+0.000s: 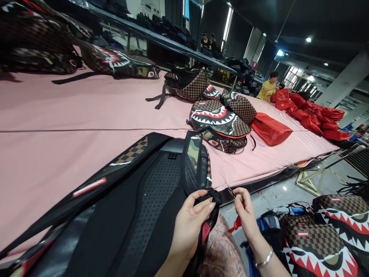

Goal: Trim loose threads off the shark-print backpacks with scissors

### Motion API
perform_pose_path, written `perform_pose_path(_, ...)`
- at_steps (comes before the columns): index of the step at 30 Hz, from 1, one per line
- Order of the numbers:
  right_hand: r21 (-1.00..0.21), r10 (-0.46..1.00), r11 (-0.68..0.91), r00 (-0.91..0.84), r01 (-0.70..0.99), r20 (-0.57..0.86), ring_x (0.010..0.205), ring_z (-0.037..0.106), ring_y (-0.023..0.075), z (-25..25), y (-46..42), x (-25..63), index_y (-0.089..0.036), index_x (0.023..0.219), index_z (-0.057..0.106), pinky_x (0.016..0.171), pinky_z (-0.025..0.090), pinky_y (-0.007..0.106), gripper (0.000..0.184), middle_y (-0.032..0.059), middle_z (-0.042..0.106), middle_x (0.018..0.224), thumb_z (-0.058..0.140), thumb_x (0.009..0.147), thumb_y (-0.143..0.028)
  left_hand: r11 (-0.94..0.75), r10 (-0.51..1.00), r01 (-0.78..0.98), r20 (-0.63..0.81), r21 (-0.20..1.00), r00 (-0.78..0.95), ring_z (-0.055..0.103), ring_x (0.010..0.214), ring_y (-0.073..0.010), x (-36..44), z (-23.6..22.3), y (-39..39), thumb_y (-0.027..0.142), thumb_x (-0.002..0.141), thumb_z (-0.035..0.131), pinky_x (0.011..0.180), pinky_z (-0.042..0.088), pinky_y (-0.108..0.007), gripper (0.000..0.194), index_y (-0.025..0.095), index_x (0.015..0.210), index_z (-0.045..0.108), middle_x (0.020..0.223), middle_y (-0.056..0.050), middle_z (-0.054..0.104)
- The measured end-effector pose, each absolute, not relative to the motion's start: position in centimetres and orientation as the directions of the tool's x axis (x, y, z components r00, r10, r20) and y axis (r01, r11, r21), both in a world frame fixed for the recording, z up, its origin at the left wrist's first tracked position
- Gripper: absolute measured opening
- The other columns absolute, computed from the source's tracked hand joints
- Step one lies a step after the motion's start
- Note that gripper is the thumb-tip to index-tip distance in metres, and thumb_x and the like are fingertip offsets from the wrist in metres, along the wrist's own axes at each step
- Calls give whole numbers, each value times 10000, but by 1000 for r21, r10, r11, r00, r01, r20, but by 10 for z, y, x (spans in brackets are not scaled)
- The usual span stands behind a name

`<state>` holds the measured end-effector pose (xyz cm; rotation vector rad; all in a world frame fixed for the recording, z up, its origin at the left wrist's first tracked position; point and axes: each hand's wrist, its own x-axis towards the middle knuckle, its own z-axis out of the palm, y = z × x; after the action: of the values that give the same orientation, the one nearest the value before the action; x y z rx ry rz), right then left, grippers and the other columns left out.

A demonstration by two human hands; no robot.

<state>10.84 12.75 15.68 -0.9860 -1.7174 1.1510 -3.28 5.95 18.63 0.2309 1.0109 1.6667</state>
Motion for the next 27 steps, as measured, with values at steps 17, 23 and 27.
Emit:
perform_pose_path(17,-332,520,853,-704,402,483,710,549,177,213,142,129,-162,901,594,631,395,290,144,55,618,776,504,884,-274,36,862,-628,-342,777,-374,641,672,-138,-25,189,63,292,490,808,656,485,-218,581,176,964,491,714,-23,705)
perform_pose_path(23,-376,512,852,-736,365,444,698,557,172,218,148,133,-187,875,617,631,394,289,147,52,627,761,516,877,-294,47,865,-638,-351,768,-359,644,680,-151,-30,189,62,254,502,802,651,489,-230,547,179,957,509,711,-12,692)
perform_pose_path(27,-603,661,709,-640,364,391,671,559,157,211,152,134,-191,853,630,599,405,264,137,29,626,735,546,851,-299,64,881,-651,-349,757,-320,650,718,-162,-35,187,60,261,519,804,684,489,-244,538,189,965,510,751,-22,699)
